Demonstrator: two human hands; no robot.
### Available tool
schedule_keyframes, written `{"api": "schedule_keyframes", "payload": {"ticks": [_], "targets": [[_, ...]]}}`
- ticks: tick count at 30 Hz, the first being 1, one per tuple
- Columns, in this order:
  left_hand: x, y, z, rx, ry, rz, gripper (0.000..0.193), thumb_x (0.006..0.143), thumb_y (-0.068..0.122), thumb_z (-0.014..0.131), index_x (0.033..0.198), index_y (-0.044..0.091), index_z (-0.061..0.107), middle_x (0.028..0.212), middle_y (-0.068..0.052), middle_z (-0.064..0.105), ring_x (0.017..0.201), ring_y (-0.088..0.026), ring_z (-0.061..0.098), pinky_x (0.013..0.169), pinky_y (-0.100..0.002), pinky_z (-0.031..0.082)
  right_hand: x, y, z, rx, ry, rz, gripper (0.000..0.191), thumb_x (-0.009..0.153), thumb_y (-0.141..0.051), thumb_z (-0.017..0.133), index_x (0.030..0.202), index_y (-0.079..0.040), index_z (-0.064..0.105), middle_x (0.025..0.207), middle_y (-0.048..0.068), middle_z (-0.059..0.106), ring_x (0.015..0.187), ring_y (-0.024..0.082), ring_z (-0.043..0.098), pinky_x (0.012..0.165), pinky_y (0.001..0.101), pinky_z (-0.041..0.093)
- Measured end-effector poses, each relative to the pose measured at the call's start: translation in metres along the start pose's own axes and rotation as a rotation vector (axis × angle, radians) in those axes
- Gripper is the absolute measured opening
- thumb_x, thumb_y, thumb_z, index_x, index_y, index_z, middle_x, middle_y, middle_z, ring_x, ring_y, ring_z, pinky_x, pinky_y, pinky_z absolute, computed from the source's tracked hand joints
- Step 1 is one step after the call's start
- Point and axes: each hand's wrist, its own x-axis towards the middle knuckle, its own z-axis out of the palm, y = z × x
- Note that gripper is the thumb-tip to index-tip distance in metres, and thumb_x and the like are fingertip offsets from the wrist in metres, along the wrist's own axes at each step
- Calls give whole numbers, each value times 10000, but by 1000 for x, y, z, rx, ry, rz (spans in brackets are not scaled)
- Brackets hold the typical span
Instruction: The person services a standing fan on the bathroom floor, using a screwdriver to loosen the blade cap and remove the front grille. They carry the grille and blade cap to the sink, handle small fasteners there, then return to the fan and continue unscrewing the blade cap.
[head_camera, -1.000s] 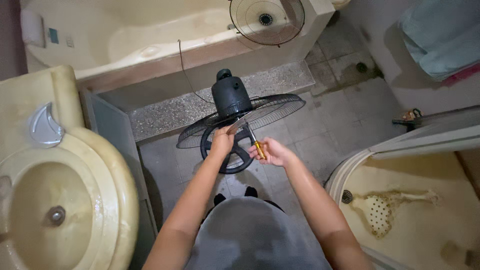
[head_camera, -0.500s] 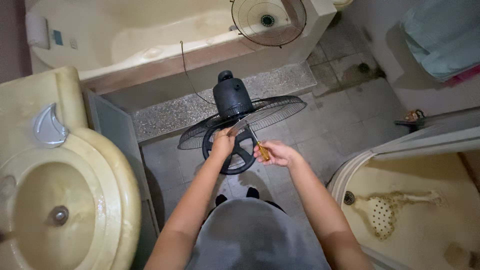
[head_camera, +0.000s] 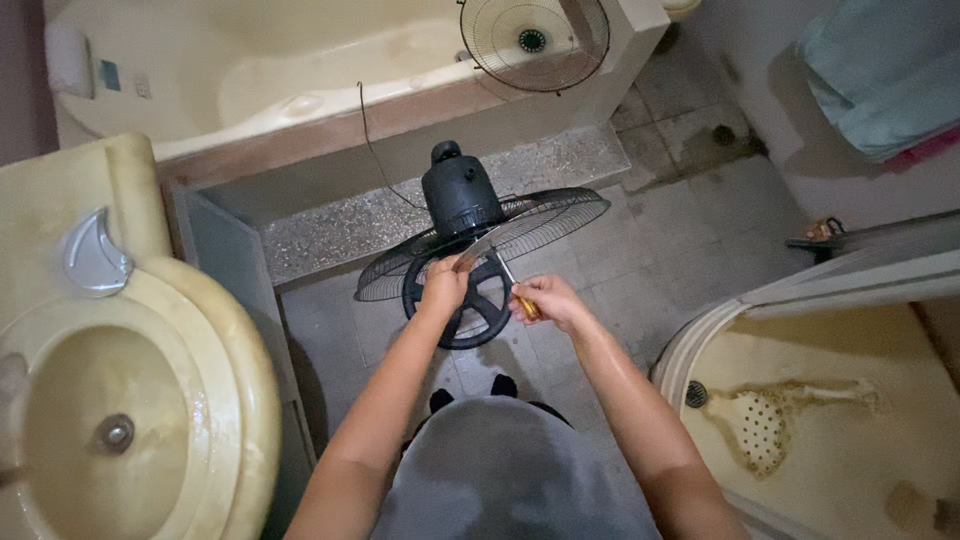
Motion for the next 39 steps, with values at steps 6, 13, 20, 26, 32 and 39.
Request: {"api": "schedule_keyframes", "payload": {"ticks": [6, 13, 20, 26, 32, 39], "targets": [[1, -4, 4, 36, -2, 15, 220, 911, 104, 625, 1087, 82, 754, 1020, -205, 737, 946, -425, 690, 867, -467, 547, 9, 9, 8, -65, 153, -97, 214, 910, -184, 778, 875, 8, 690, 736, 106, 728, 558, 156, 693, 478, 310, 549], [-1, -8, 7, -11, 8, 34, 214, 924, 117, 610, 1076, 79, 755, 996, -187, 750, 925, -404, 709, 845, -449, 555, 4, 7, 25, -411, 308, -360, 347, 860, -219, 831, 729, 3, 598, 579, 108, 637, 451, 167, 608, 412, 334, 454], [-2, -6, 6, -19, 32, 57, 179, 934, 119, 637, 1058, 69, 756, 985, -203, 738, 924, -408, 707, 824, -453, 558, -34, -25, 61, -1151, 700, -493, 265, 777, -256, 807, 797, -63, 625, 785, 171, 702, 696, 386, 684, 583, 507, 530], [-5, -3, 5, -86, 7, 5, 202, 928, 108, 614, 1068, 72, 756, 964, -200, 734, 902, -397, 715, 794, -444, 569, -28, -15, 60, -1052, 737, -546, 192, 795, -175, 747, 913, -82, 627, 854, 174, 700, 785, 421, 681, 668, 536, 535], [-5, -4, 4, -42, 13, 95, 221, 907, 70, 615, 1068, 83, 766, 955, -199, 736, 895, -401, 711, 799, -446, 565, 8, 8, 29, -376, 327, -230, 398, 876, -251, 784, 831, -47, 445, 564, 98, 540, 456, 240, 577, 385, 384, 440], [-10, -4, 4, -43, 20, 63, 206, 915, 74, 626, 1079, 65, 750, 948, -218, 722, 881, -417, 700, 787, -450, 562, 28, 23, 10, 261, -7, 95, 328, 976, -347, 659, 867, -64, 534, 672, 8, 504, 442, 78, 370, 359, 241, 283]]}}
